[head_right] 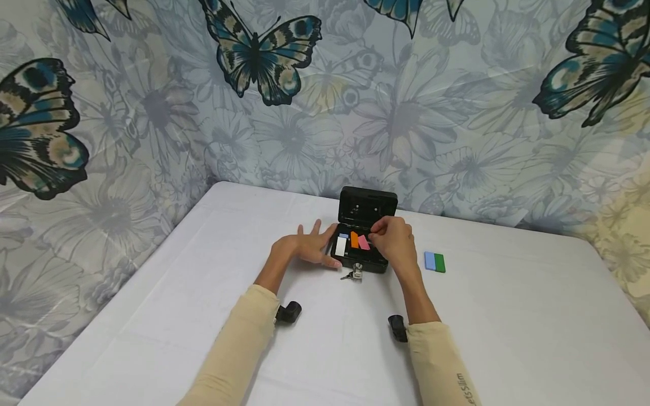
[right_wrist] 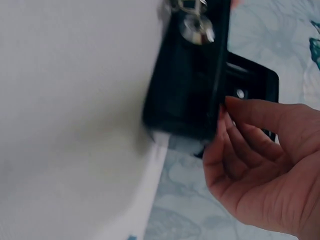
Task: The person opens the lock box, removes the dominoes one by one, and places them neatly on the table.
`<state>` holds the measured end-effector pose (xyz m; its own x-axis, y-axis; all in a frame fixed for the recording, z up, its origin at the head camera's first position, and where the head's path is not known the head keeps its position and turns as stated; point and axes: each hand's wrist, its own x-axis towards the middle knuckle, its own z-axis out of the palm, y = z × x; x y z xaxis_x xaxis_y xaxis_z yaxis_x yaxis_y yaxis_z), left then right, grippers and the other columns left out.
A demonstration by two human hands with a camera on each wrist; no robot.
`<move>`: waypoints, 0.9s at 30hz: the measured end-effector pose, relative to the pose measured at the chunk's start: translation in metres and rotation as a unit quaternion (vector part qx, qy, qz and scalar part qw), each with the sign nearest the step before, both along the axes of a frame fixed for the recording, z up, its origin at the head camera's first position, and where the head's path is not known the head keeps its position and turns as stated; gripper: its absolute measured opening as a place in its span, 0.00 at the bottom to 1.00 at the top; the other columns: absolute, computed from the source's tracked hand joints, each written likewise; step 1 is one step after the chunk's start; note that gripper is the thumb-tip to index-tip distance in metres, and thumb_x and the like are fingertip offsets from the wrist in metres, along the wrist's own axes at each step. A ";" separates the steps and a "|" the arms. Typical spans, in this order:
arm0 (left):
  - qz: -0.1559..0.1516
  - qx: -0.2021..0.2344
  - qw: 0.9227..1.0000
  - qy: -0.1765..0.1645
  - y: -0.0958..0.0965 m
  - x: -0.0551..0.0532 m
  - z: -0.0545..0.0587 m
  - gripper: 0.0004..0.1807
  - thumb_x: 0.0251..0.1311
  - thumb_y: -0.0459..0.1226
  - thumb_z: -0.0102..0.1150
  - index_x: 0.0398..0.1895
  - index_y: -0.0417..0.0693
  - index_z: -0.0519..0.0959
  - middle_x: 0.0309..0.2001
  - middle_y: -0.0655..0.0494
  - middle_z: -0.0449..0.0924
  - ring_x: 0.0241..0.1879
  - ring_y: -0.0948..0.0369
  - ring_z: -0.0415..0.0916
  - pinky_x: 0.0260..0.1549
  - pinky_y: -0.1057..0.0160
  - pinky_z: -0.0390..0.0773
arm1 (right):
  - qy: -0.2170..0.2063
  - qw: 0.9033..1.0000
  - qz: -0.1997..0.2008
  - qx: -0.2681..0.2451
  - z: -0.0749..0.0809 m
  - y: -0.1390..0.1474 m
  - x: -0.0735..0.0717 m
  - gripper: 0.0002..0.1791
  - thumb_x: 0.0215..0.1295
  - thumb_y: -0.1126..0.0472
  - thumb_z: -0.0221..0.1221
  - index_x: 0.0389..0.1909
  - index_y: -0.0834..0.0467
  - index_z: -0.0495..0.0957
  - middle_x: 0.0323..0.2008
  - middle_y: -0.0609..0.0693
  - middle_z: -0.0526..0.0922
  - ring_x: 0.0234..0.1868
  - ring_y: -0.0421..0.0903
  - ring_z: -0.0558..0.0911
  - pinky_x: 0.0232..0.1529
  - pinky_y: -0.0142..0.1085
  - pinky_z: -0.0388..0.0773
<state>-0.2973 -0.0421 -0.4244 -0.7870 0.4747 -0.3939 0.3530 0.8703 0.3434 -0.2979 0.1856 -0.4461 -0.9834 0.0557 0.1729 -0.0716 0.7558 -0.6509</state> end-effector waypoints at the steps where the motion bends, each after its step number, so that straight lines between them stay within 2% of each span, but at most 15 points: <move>1: 0.001 -0.002 1.000 0.000 0.000 0.000 0.000 0.59 0.45 0.70 0.51 0.72 0.62 0.30 0.72 0.49 0.31 0.70 0.53 0.21 0.62 0.39 0.27 | 0.015 1.000 -0.010 0.011 -0.012 0.001 -0.008 0.06 0.53 0.64 0.65 0.29 0.54 0.77 0.25 0.48 0.80 0.23 0.43 0.79 0.20 0.37 0.76; 4: 0.002 -0.004 1.000 -0.001 0.000 0.001 0.000 0.59 0.45 0.70 0.51 0.72 0.62 0.29 0.72 0.48 0.30 0.70 0.52 0.21 0.62 0.40 0.27 | 0.050 0.998 -0.024 0.026 -0.034 0.002 -0.021 0.07 0.51 0.63 0.66 0.29 0.52 0.77 0.25 0.47 0.79 0.26 0.44 0.77 0.25 0.37 0.75; 7: 0.006 -0.003 1.000 -0.002 0.000 0.001 0.000 0.59 0.45 0.70 0.51 0.72 0.63 0.29 0.72 0.47 0.30 0.70 0.52 0.21 0.62 0.40 0.27 | 0.055 0.998 -0.013 0.024 -0.037 0.001 -0.023 0.08 0.51 0.63 0.67 0.31 0.53 0.78 0.27 0.49 0.79 0.28 0.47 0.76 0.28 0.40 0.76; 8: 0.006 -0.002 1.000 -0.002 0.000 0.001 0.000 0.59 0.44 0.70 0.51 0.72 0.63 0.29 0.72 0.47 0.30 0.70 0.52 0.21 0.62 0.39 0.27 | 0.054 0.998 -0.002 0.022 -0.034 0.000 -0.020 0.08 0.51 0.63 0.66 0.32 0.55 0.78 0.28 0.50 0.80 0.28 0.48 0.77 0.28 0.41 0.76; 12: 0.009 0.002 1.000 -0.003 -0.001 0.001 0.000 0.60 0.43 0.71 0.51 0.72 0.63 0.29 0.72 0.46 0.29 0.70 0.51 0.22 0.62 0.39 0.28 | 0.032 0.999 0.035 -0.005 0.001 -0.015 0.009 0.07 0.54 0.67 0.63 0.35 0.62 0.79 0.32 0.57 0.81 0.32 0.52 0.78 0.30 0.42 0.77; 15: 0.011 0.004 1.000 -0.007 -0.001 0.002 0.000 0.60 0.43 0.71 0.52 0.71 0.64 0.29 0.72 0.45 0.28 0.69 0.49 0.21 0.62 0.39 0.28 | 0.031 0.999 0.037 -0.003 0.028 -0.029 0.032 0.06 0.54 0.71 0.60 0.34 0.65 0.78 0.31 0.58 0.80 0.32 0.52 0.78 0.31 0.43 0.78; 18: 0.005 0.008 1.000 -0.006 -0.002 0.002 0.001 0.60 0.43 0.70 0.52 0.72 0.63 0.30 0.72 0.46 0.29 0.69 0.49 0.21 0.62 0.38 0.28 | 0.037 0.998 0.041 0.021 0.034 -0.034 0.039 0.07 0.53 0.73 0.59 0.35 0.66 0.78 0.31 0.58 0.81 0.31 0.52 0.78 0.33 0.43 0.78; 22: -0.003 0.012 1.000 -0.004 -0.002 0.002 0.001 0.60 0.44 0.69 0.53 0.72 0.61 0.30 0.72 0.47 0.31 0.70 0.51 0.21 0.61 0.38 0.27 | 0.038 0.997 0.047 0.045 0.034 -0.035 0.039 0.08 0.53 0.73 0.61 0.36 0.66 0.78 0.32 0.59 0.81 0.33 0.52 0.79 0.35 0.44 0.78; 27: -0.002 0.006 1.000 -0.003 -0.001 0.001 0.000 0.60 0.44 0.70 0.52 0.72 0.61 0.30 0.72 0.47 0.31 0.70 0.51 0.21 0.61 0.38 0.27 | 0.034 0.995 0.047 0.080 0.031 -0.038 0.038 0.08 0.54 0.71 0.61 0.36 0.65 0.78 0.31 0.57 0.80 0.31 0.52 0.78 0.32 0.44 0.77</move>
<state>-0.2968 -0.0435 -0.4242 -0.7828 0.4833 -0.3920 0.3551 0.8642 0.3565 -0.2601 0.1480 -0.4147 -0.9686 -0.0696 0.2388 -0.1870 0.8370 -0.5142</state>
